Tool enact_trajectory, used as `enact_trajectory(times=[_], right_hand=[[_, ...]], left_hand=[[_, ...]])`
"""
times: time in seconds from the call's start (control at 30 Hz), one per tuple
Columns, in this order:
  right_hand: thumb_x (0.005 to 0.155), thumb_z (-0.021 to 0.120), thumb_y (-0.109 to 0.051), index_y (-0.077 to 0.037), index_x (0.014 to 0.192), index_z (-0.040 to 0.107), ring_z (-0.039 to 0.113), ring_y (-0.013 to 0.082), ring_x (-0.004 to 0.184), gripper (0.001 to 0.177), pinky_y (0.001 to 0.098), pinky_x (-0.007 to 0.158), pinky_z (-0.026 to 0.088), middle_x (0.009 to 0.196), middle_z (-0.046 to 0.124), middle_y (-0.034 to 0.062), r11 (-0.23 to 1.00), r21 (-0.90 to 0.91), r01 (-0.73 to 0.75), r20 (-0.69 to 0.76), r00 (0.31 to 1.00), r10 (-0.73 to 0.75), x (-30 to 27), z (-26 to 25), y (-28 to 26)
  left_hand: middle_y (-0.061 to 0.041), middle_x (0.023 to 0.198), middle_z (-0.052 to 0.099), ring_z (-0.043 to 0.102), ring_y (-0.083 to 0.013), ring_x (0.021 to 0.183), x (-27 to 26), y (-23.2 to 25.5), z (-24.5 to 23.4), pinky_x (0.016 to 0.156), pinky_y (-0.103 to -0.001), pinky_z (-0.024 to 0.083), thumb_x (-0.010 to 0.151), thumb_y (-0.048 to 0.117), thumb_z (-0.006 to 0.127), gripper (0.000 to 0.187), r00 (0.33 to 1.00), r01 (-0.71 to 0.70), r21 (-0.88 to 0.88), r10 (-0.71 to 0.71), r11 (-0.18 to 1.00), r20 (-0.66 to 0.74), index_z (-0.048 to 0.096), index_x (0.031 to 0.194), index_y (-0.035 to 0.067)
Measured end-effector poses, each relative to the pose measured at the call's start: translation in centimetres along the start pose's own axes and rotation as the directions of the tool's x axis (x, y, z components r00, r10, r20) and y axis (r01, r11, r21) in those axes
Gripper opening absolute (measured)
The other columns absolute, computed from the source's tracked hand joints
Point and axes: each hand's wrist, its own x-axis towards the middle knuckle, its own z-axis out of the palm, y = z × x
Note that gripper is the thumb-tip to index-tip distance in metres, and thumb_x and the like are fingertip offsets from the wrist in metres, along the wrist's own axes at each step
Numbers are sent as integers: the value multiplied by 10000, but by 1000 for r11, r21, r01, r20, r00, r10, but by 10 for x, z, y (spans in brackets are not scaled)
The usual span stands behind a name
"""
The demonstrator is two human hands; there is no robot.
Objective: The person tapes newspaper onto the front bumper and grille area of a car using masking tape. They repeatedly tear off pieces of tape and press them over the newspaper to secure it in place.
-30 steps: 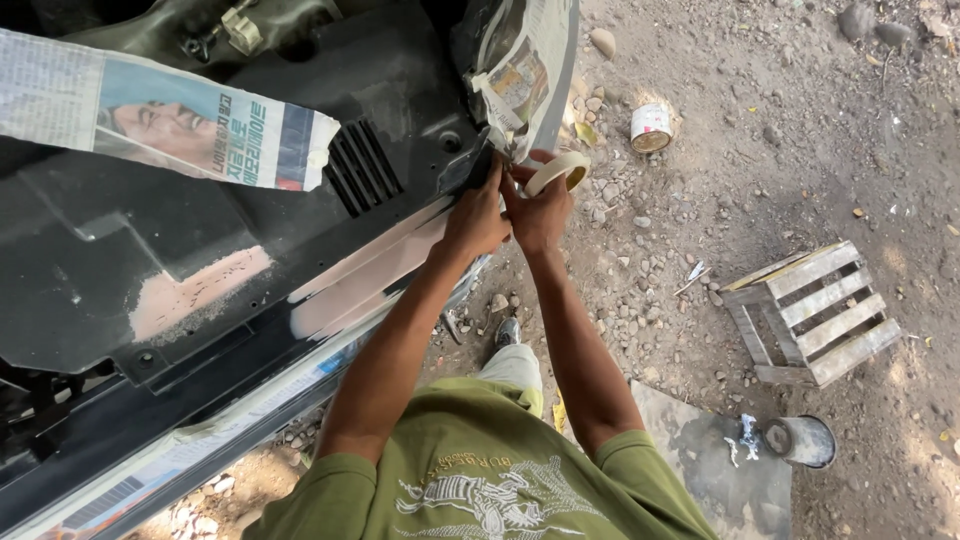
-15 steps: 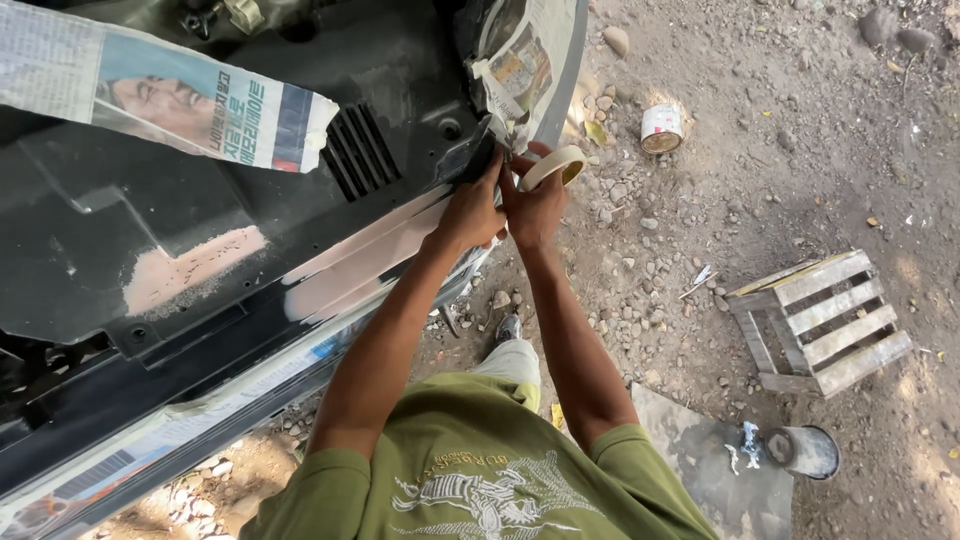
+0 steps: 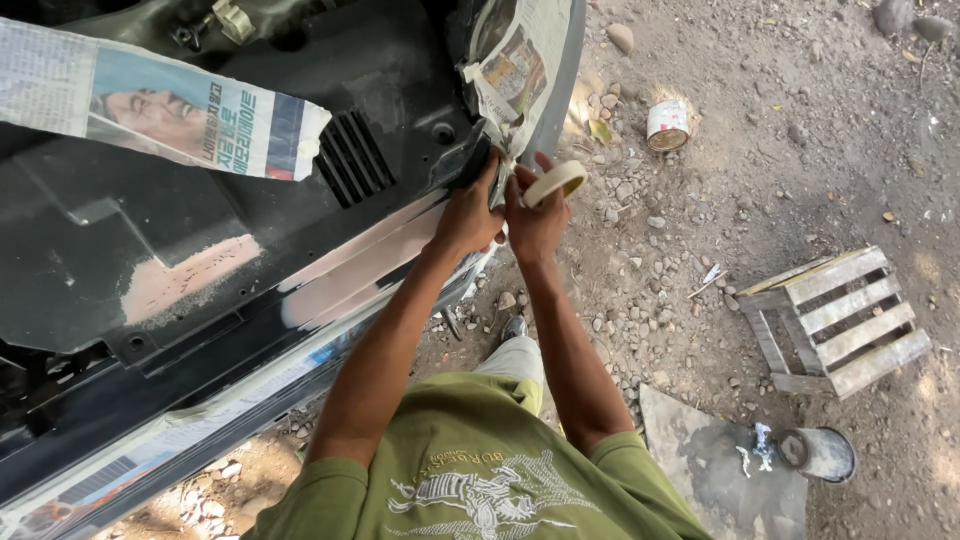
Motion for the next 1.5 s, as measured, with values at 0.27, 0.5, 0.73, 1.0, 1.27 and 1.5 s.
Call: enact_trajectory(times=[0.27, 0.5, 0.73, 1.0, 1.27, 1.5], right_hand=[[885, 840, -90, -51, 1110, 739, 792, 170, 912, 250, 291, 788, 620, 1125, 780, 103, 964, 110, 243, 177, 950, -259, 51, -24, 18], [892, 853, -87, -21, 1156, 693, 794, 153, 902, 315, 274, 782, 628, 974, 794, 61, 913, 290, 286, 449, 802, -393, 89, -25, 22], [860, 858, -69, -13, 1112, 666, 778, 143, 834, 322, 269, 732, 626, 928, 787, 76, 899, 373, 232, 476, 783, -399, 102, -19, 35], [833, 880, -64, -26, 939, 731, 716, 113, 705, 187, 262, 643, 576, 817, 767, 53, 895, 383, 229, 537, 733, -417, 117, -11, 48], [905, 827, -79, -22, 998, 745, 708, 94, 792, 137, 260, 716, 575, 871, 761, 27, 857, 486, 170, 660, 572, -487, 128, -25, 44], [860, 891, -125, -28, 919, 717, 706, 124, 717, 208, 280, 665, 568, 822, 753, 47, 810, 500, 306, 553, 607, -571, 130, -19, 49]], left_hand=[[-147, 1052, 732, 721, -363, 872, 21, -10, 51, 743, -493, 579, 918, 322, 753, 498, 816, 10, 351, 195, 937, -544, 610, 1376, 187], [-61, 999, 667, 701, -328, 745, 19, 15, 82, 598, -468, 566, 940, 194, 709, 223, 519, 71, 247, 176, 966, -837, 737, 1153, 255], [-61, 968, 655, 692, -333, 705, 22, 27, 100, 566, -470, 555, 918, 179, 713, 60, 400, 194, 189, 98, 963, -911, 723, 978, 173], [-74, 972, 612, 694, -317, 730, 30, 19, 123, 597, -444, 560, 940, 116, 689, 123, 323, 139, 354, 296, 925, -899, 716, 1059, 103], [-138, 1126, 619, 702, -301, 746, 62, -4, 165, 579, -415, 589, 868, 103, 634, 450, 416, 300, 447, 306, 843, -856, 629, 1303, -11], [-127, 1081, 703, 722, -336, 703, 26, 18, 146, 573, -457, 582, 980, 167, 628, 443, 417, 228, 132, 26, 965, -909, 538, 1413, 135]])
